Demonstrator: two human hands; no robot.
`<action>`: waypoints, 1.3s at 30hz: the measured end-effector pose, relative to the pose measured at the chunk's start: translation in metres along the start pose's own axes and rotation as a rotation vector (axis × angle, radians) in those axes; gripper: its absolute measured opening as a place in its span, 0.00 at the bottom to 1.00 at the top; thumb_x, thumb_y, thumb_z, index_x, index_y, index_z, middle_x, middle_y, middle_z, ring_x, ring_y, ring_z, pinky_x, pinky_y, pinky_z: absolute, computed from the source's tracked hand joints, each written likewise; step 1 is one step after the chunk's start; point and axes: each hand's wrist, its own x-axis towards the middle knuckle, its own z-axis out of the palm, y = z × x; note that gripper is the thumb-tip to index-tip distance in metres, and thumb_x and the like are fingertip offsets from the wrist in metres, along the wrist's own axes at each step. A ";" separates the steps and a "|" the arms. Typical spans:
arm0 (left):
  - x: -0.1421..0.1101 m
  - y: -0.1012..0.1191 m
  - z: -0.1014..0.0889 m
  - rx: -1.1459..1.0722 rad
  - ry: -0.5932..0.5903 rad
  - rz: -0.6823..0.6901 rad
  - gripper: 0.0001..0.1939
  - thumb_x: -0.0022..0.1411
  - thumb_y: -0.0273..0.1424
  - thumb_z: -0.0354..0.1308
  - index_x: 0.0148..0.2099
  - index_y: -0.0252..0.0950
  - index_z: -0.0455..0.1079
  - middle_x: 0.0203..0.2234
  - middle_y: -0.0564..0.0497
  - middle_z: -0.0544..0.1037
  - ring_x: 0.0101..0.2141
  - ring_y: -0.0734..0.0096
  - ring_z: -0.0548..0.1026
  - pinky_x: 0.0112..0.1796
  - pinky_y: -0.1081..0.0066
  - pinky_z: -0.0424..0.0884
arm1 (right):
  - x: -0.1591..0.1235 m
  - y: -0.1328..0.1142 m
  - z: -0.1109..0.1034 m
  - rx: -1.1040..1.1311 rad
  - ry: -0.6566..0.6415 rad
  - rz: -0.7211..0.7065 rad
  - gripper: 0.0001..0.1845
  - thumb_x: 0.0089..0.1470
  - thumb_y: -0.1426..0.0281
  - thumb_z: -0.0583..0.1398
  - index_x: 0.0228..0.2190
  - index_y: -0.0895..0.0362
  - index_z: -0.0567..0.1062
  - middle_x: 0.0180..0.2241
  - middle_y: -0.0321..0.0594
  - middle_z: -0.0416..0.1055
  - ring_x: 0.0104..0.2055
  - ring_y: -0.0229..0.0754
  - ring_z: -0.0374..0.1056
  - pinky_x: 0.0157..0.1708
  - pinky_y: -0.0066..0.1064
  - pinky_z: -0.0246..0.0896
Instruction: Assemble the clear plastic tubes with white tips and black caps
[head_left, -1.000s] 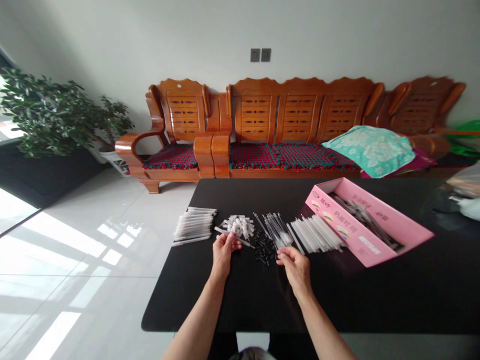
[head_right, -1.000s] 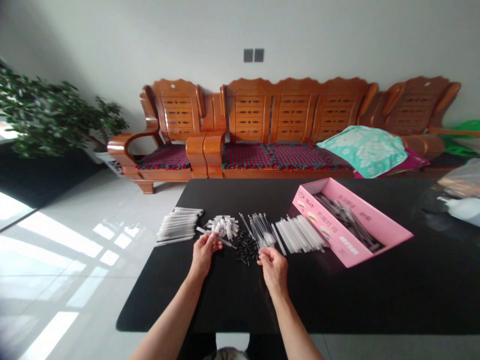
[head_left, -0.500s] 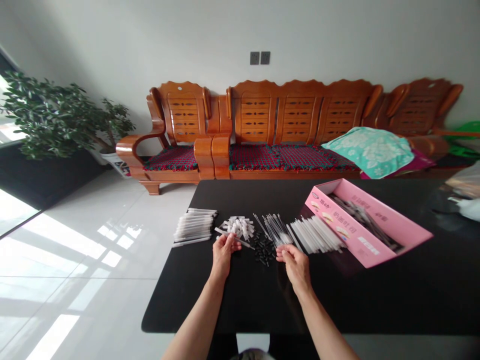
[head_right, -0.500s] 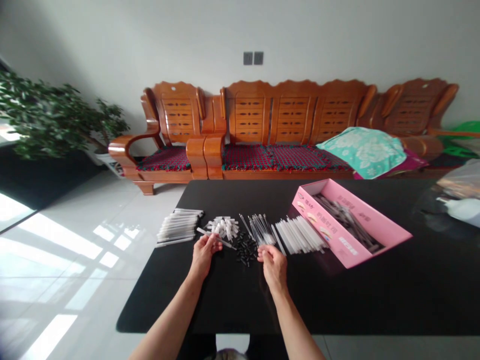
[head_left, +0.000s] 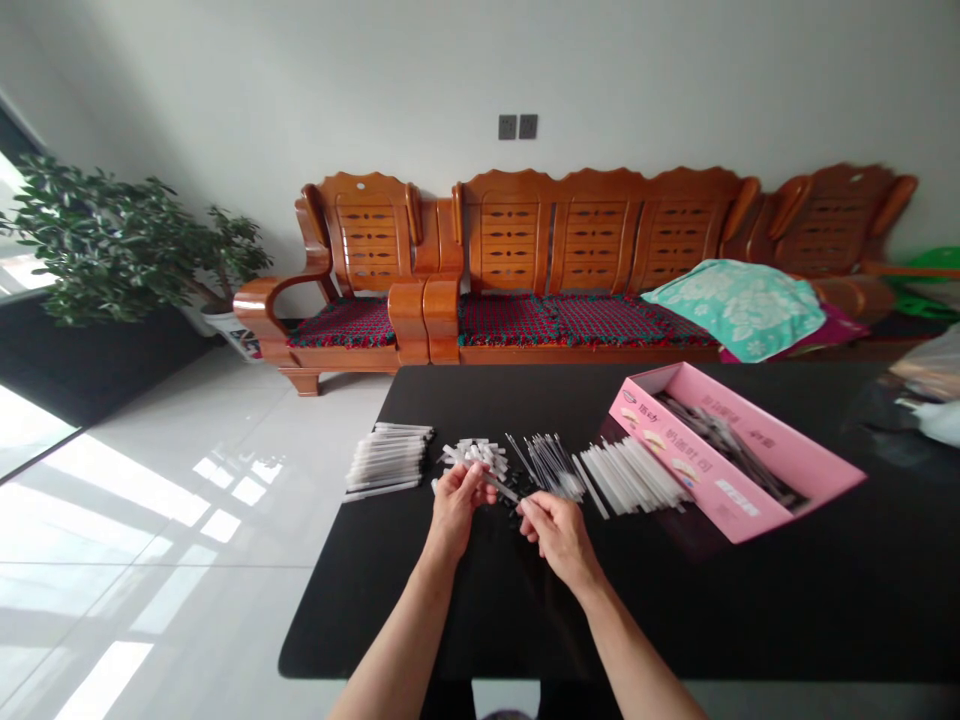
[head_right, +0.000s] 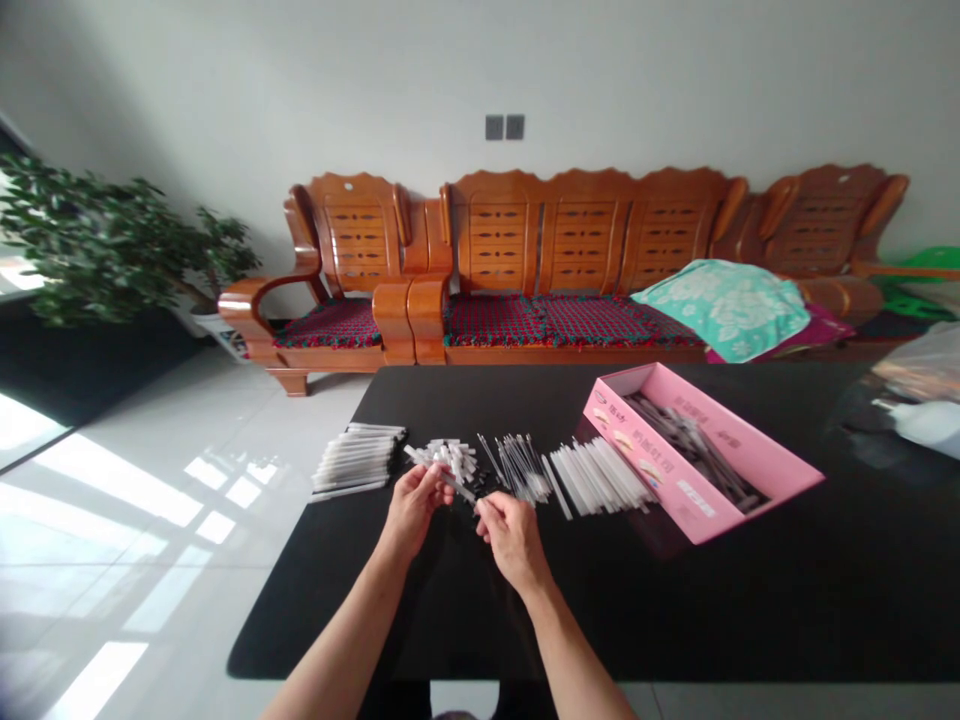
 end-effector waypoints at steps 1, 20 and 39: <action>0.002 0.001 -0.002 -0.002 0.015 0.012 0.19 0.52 0.42 0.70 0.35 0.30 0.76 0.22 0.51 0.75 0.22 0.76 0.72 0.26 0.75 0.70 | 0.000 -0.001 -0.001 -0.017 -0.009 -0.010 0.22 0.60 0.55 0.56 0.27 0.58 0.78 0.19 0.38 0.71 0.20 0.38 0.66 0.18 0.25 0.57; 0.012 0.005 -0.022 -0.047 0.161 0.032 0.22 0.47 0.43 0.73 0.36 0.30 0.77 0.22 0.53 0.74 0.24 0.76 0.73 0.28 0.75 0.72 | 0.026 0.060 -0.058 -0.762 0.526 -0.026 0.22 0.59 0.60 0.52 0.28 0.58 0.81 0.22 0.50 0.77 0.23 0.45 0.68 0.26 0.32 0.50; 0.007 0.018 0.004 0.046 -0.082 0.054 0.22 0.55 0.46 0.67 0.41 0.31 0.79 0.27 0.49 0.75 0.23 0.79 0.66 0.25 0.76 0.62 | 0.005 -0.006 0.010 0.699 -0.295 0.280 0.24 0.54 0.50 0.62 0.32 0.62 0.76 0.14 0.32 0.65 0.14 0.32 0.56 0.11 0.22 0.48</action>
